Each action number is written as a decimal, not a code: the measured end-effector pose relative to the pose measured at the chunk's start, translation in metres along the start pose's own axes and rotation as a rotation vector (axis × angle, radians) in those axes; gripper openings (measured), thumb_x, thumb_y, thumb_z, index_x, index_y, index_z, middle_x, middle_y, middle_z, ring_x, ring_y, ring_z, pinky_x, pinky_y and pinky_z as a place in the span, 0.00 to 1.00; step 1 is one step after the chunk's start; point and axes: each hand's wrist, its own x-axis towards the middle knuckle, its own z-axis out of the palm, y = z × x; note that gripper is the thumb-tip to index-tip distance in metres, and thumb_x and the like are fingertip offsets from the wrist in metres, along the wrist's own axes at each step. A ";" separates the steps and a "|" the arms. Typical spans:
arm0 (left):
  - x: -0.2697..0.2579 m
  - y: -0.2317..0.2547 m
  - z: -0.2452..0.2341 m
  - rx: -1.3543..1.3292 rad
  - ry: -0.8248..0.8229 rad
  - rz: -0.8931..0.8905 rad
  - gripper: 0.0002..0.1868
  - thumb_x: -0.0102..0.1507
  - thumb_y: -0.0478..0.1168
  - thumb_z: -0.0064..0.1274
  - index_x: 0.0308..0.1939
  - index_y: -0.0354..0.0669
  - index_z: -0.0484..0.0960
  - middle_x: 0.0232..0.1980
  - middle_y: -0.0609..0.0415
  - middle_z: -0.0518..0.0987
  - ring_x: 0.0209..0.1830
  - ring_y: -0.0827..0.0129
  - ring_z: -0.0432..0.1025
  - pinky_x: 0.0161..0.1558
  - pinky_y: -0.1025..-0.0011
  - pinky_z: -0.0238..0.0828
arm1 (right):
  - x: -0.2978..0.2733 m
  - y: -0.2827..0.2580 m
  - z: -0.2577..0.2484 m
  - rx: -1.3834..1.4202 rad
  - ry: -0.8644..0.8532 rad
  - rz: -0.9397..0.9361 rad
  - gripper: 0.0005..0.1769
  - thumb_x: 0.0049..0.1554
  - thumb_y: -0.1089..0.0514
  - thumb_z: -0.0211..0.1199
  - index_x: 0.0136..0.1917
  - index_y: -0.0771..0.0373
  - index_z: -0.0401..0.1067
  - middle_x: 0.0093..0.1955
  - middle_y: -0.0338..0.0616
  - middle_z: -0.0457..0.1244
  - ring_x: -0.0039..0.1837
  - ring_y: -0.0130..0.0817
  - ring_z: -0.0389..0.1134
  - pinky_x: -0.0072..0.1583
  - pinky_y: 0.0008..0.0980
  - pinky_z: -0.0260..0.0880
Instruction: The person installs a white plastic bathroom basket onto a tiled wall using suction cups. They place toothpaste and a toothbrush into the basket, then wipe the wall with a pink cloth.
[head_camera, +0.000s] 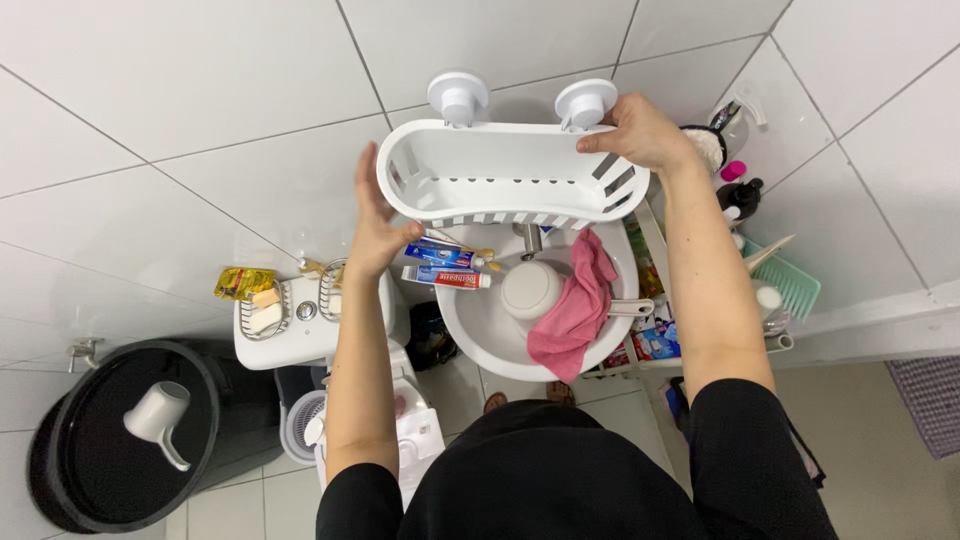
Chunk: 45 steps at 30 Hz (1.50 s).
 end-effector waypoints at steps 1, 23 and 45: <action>0.001 -0.009 0.006 -0.039 -0.032 -0.016 0.65 0.47 0.45 0.74 0.79 0.41 0.46 0.78 0.45 0.58 0.80 0.54 0.53 0.77 0.53 0.57 | 0.006 -0.002 -0.002 0.000 -0.011 -0.008 0.19 0.50 0.64 0.73 0.55 0.70 0.78 0.51 0.46 0.73 0.50 0.28 0.72 0.55 0.30 0.71; 0.019 -0.094 0.078 -0.107 0.324 -0.018 0.55 0.51 0.45 0.78 0.73 0.38 0.56 0.70 0.45 0.65 0.72 0.58 0.64 0.70 0.60 0.68 | 0.039 -0.022 0.001 -0.676 0.422 -0.125 0.19 0.59 0.40 0.69 0.48 0.58 0.82 0.41 0.49 0.72 0.45 0.49 0.74 0.47 0.48 0.71; 0.012 -0.123 0.081 -0.110 0.327 -0.068 0.60 0.48 0.54 0.78 0.73 0.41 0.54 0.74 0.44 0.65 0.74 0.57 0.64 0.72 0.57 0.69 | 0.056 0.004 0.012 -0.639 0.537 -0.254 0.17 0.54 0.46 0.75 0.43 0.62 0.81 0.41 0.46 0.73 0.42 0.42 0.75 0.46 0.40 0.73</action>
